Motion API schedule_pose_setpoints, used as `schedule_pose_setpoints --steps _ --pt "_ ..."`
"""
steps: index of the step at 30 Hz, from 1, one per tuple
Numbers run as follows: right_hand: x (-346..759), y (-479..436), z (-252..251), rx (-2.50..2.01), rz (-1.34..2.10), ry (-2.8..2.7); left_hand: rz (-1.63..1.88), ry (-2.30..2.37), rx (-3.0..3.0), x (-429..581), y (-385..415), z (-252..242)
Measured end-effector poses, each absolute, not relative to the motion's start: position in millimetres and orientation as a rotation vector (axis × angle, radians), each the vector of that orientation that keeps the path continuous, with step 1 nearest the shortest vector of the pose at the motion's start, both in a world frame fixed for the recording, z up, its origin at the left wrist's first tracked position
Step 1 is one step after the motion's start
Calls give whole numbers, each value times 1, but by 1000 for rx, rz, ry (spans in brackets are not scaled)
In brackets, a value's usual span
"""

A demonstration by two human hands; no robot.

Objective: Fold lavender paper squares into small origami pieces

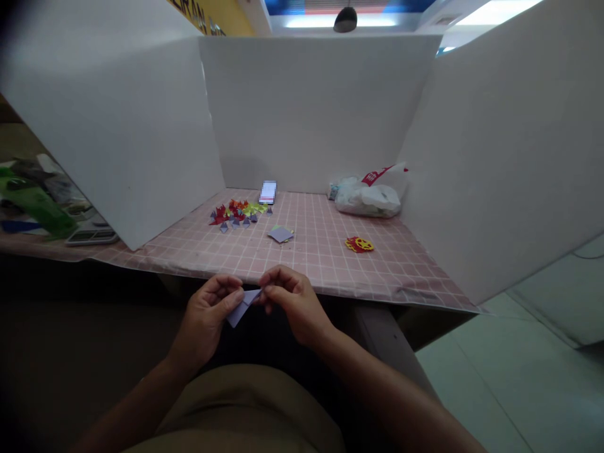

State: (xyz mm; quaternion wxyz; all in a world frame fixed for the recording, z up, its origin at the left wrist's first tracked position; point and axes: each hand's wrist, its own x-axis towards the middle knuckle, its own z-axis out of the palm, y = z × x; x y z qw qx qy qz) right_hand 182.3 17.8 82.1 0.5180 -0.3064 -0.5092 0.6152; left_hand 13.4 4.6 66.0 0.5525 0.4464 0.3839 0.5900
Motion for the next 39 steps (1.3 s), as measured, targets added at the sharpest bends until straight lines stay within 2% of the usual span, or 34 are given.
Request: schedule_pose_setpoints --steps 7,12,23,26,34,36,39 --pt "185 19 84 -881 1437 -1493 1368 912 1115 14 4 68" --pt "183 17 81 -929 1596 -1421 1325 936 1174 14 2 68" --pt "189 18 87 -969 1542 -1481 1242 837 1129 6 8 64" --pt "192 23 84 -896 1643 -1389 1223 800 1139 -1 12 64" --pt "190 28 72 -692 2040 -1280 1339 740 1616 -1 9 73" --pt "190 27 70 -733 1938 -1372 1351 776 1593 0 8 73" --pt "191 27 72 -799 1589 -1503 1262 901 1427 0 7 70"
